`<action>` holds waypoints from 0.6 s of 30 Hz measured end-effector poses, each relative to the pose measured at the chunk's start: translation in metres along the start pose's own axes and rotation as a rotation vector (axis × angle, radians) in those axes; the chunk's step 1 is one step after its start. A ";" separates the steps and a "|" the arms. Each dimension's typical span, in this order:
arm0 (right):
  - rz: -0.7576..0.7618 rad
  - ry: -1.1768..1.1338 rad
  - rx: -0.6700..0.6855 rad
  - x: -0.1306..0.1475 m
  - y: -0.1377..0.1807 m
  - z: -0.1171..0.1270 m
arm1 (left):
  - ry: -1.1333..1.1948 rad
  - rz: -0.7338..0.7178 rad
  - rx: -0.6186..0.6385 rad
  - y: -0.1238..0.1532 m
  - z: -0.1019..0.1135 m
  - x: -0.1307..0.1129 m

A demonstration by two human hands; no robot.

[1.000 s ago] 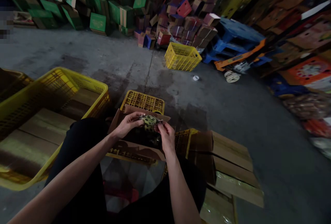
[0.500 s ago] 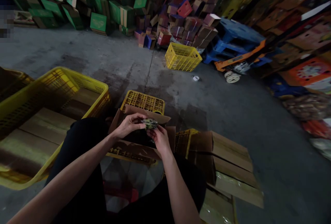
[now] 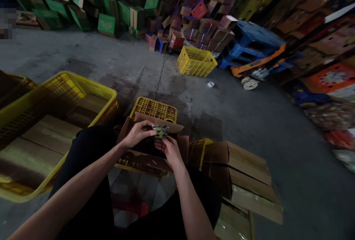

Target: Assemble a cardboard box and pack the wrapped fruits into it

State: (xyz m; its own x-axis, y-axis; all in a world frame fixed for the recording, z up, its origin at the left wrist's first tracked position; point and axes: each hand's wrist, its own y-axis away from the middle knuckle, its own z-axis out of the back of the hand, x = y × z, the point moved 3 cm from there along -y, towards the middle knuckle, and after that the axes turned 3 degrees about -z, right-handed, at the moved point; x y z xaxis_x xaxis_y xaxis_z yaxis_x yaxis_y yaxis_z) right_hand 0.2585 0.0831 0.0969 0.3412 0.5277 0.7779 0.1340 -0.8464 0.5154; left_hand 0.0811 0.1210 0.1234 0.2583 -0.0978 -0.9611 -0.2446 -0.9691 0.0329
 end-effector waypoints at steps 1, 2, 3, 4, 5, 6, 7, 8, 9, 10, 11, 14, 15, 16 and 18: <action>0.003 -0.007 -0.001 0.000 -0.001 0.001 | 0.004 -0.001 0.022 0.000 -0.001 -0.001; 0.009 -0.018 -0.006 0.000 -0.001 0.001 | 0.004 -0.007 0.050 0.001 -0.002 -0.001; 0.021 -0.034 -0.016 0.000 -0.002 0.003 | -0.002 -0.019 0.084 0.001 -0.003 -0.002; 0.035 -0.051 -0.029 0.001 -0.003 0.004 | -0.013 -0.035 0.118 0.002 -0.004 -0.003; 0.049 -0.068 -0.041 0.002 -0.004 0.005 | -0.025 -0.053 0.149 0.002 -0.004 -0.004; 0.060 -0.081 -0.052 0.003 -0.004 0.007 | -0.039 -0.070 0.172 0.003 -0.005 -0.005; 0.069 -0.089 -0.058 0.004 -0.005 0.008 | -0.050 -0.083 0.189 0.003 -0.005 -0.005; 0.076 -0.094 -0.060 0.005 -0.005 0.009 | -0.058 -0.091 0.202 0.003 -0.005 -0.006; 0.084 -0.097 -0.058 0.006 -0.005 0.010 | -0.063 -0.095 0.213 0.003 -0.005 -0.006; 0.096 -0.099 -0.058 0.007 -0.005 0.011 | -0.065 -0.099 0.220 0.003 -0.005 -0.006; 0.111 -0.100 -0.059 0.009 -0.004 0.011 | -0.065 -0.102 0.227 0.003 -0.005 -0.006; 0.151 -0.093 -0.067 0.013 -0.003 0.011 | -0.049 -0.112 0.246 0.003 -0.004 -0.004; 0.158 -0.089 -0.070 0.014 -0.003 0.011 | -0.044 -0.115 0.251 0.002 -0.004 -0.003; 0.163 -0.087 -0.072 0.014 -0.003 0.010 | -0.039 -0.118 0.255 0.002 -0.004 -0.002; 0.174 -0.092 -0.080 0.014 -0.004 0.011 | -0.031 -0.123 0.260 0.002 -0.005 -0.001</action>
State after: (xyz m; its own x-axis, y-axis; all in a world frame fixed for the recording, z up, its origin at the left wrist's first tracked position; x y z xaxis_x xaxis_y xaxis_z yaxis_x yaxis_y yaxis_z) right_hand 0.2728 0.0931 0.1023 0.4372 0.3624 0.8231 -0.0074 -0.9137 0.4062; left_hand 0.0848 0.1176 0.1259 0.2734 0.0278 -0.9615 -0.4459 -0.8821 -0.1522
